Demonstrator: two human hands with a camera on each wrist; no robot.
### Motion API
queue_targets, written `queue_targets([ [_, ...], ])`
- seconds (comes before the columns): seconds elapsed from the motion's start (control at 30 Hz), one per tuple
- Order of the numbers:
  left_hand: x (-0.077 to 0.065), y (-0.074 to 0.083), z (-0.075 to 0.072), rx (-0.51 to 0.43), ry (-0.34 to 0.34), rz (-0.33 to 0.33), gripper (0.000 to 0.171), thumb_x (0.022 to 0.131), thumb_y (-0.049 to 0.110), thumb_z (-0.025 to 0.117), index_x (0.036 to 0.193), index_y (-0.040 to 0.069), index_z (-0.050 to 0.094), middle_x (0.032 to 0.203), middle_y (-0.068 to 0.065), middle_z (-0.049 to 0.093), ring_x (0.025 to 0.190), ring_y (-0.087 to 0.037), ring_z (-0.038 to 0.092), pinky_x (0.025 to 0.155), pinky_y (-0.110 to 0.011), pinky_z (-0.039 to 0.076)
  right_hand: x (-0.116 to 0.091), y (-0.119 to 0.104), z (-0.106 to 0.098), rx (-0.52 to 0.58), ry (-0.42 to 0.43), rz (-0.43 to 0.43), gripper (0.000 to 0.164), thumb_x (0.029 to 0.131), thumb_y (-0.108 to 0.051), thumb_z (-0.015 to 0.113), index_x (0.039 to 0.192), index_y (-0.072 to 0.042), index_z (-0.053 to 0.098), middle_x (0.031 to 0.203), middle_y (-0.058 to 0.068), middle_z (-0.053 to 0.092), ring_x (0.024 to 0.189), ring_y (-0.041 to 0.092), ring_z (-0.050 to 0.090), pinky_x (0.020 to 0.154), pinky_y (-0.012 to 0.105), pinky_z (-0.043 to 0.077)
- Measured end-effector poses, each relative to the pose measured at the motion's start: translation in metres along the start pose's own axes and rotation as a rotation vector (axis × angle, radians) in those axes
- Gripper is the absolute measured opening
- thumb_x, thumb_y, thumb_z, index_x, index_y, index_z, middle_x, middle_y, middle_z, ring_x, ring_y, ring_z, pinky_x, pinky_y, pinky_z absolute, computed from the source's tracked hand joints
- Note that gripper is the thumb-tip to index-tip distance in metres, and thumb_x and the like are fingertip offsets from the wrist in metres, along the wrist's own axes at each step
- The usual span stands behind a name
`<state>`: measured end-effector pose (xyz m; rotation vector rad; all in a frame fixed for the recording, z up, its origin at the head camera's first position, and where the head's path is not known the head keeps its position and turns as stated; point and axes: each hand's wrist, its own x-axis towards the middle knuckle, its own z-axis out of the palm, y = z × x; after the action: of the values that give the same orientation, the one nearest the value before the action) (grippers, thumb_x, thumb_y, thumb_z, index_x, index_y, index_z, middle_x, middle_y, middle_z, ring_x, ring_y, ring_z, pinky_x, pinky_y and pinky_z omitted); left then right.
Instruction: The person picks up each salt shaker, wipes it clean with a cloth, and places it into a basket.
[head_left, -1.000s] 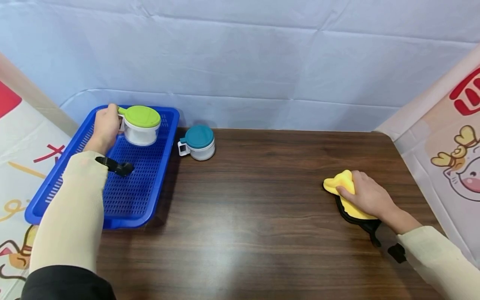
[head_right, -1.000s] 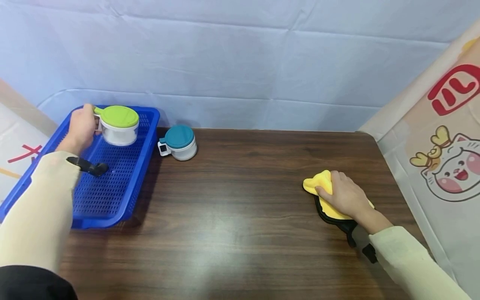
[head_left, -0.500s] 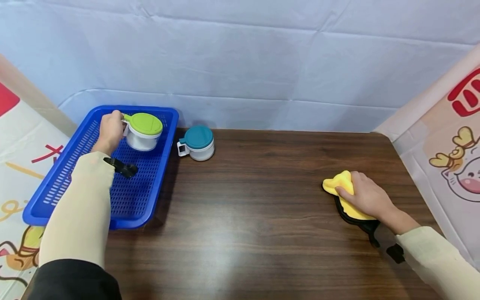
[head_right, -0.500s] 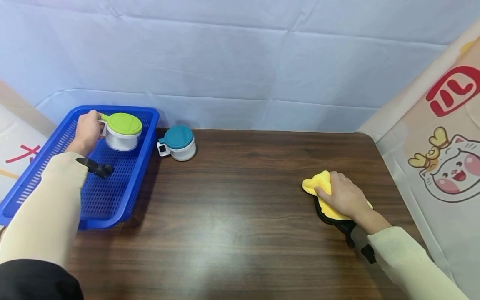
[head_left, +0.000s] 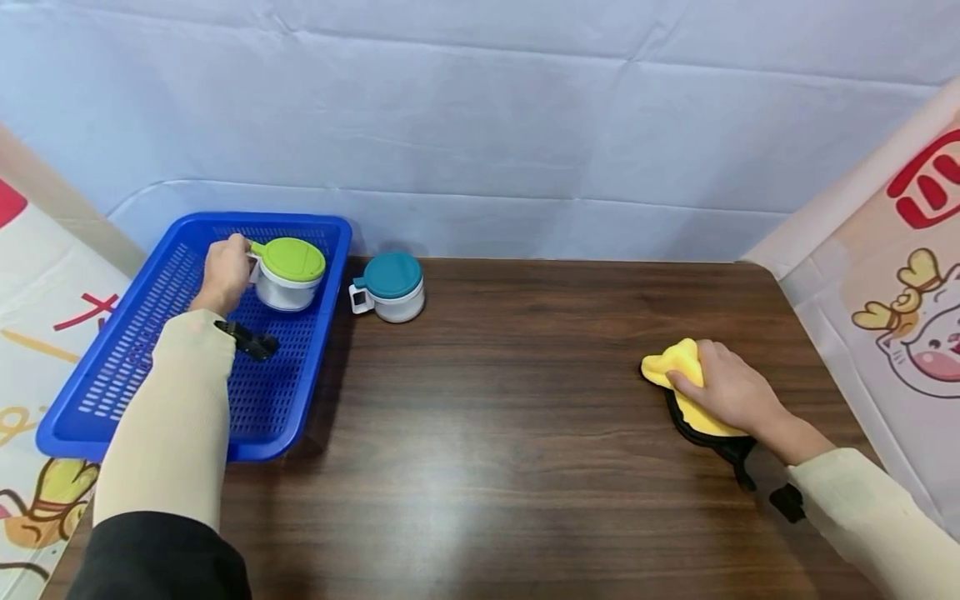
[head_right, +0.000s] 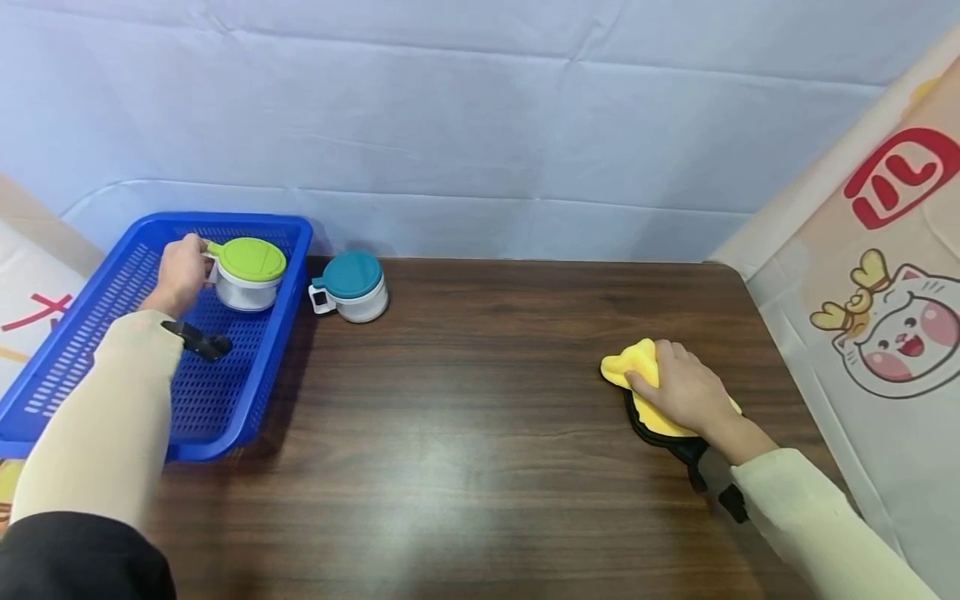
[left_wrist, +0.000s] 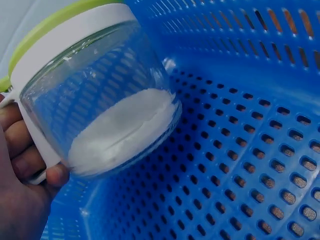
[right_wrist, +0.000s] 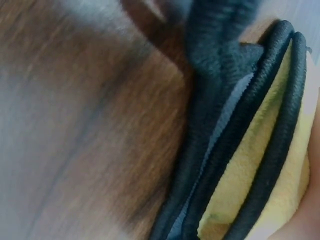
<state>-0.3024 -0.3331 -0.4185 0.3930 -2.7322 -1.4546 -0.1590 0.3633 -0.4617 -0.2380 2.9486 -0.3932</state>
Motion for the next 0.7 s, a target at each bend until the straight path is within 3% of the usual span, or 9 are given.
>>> queue_targets([
  [0.17,0.003,-0.001,0.003,-0.024,0.009,-0.019,0.058,0.100,0.026,0.019,0.135,-0.006,0.053,0.083,0.005,0.058,0.074,-0.010,0.050,0.070,-0.031,0.044,0.000,0.000,0.000,0.003,0.000,0.003,0.055,0.102,-0.048,0.053,0.112,0.005,0.043,0.082,0.011,0.043,0.064,0.022,0.041,0.052,0.032,0.035],
  [0.23,0.004,-0.002,0.003,-0.027,0.012,-0.020,0.057,0.101,0.026,0.019,0.134,-0.006,0.053,0.080,0.011,0.054,0.075,-0.009,0.050,0.069,-0.030,0.045,0.000,0.000,0.000,-0.002,0.005,0.003,0.054,0.102,-0.048,0.053,0.111,0.005,0.043,0.082,0.011,0.042,0.064,0.022,0.041,0.052,0.032,0.035],
  [0.4,0.008,-0.005,-0.001,-0.006,0.002,-0.043,0.049,0.102,0.029,0.018,0.113,0.001,0.057,0.075,0.010,0.052,0.073,-0.012,0.051,0.069,-0.033,0.048,0.000,-0.001,-0.001,-0.005,0.009,-0.001,0.053,0.102,-0.048,0.053,0.109,0.004,0.043,0.081,0.011,0.042,0.064,0.022,0.040,0.052,0.032,0.035],
  [0.53,0.011,-0.005,-0.003,0.014,-0.028,-0.044,0.040,0.102,0.029,0.018,0.092,0.007,0.050,0.064,0.007,0.045,0.067,-0.017,0.049,0.072,-0.038,0.048,-0.001,-0.001,-0.001,-0.004,0.005,0.001,0.054,0.102,-0.048,0.053,0.109,0.004,0.043,0.081,0.011,0.042,0.063,0.022,0.040,0.052,0.032,0.035],
  [0.7,0.013,-0.005,-0.001,-0.023,-0.028,-0.057,0.036,0.102,0.026,0.020,0.096,0.006,0.049,0.067,0.008,0.045,0.069,-0.012,0.051,0.069,-0.029,0.051,-0.001,-0.002,-0.001,0.000,0.005,0.002,0.053,0.102,-0.048,0.053,0.109,0.004,0.043,0.081,0.011,0.042,0.063,0.022,0.040,0.052,0.032,0.035],
])
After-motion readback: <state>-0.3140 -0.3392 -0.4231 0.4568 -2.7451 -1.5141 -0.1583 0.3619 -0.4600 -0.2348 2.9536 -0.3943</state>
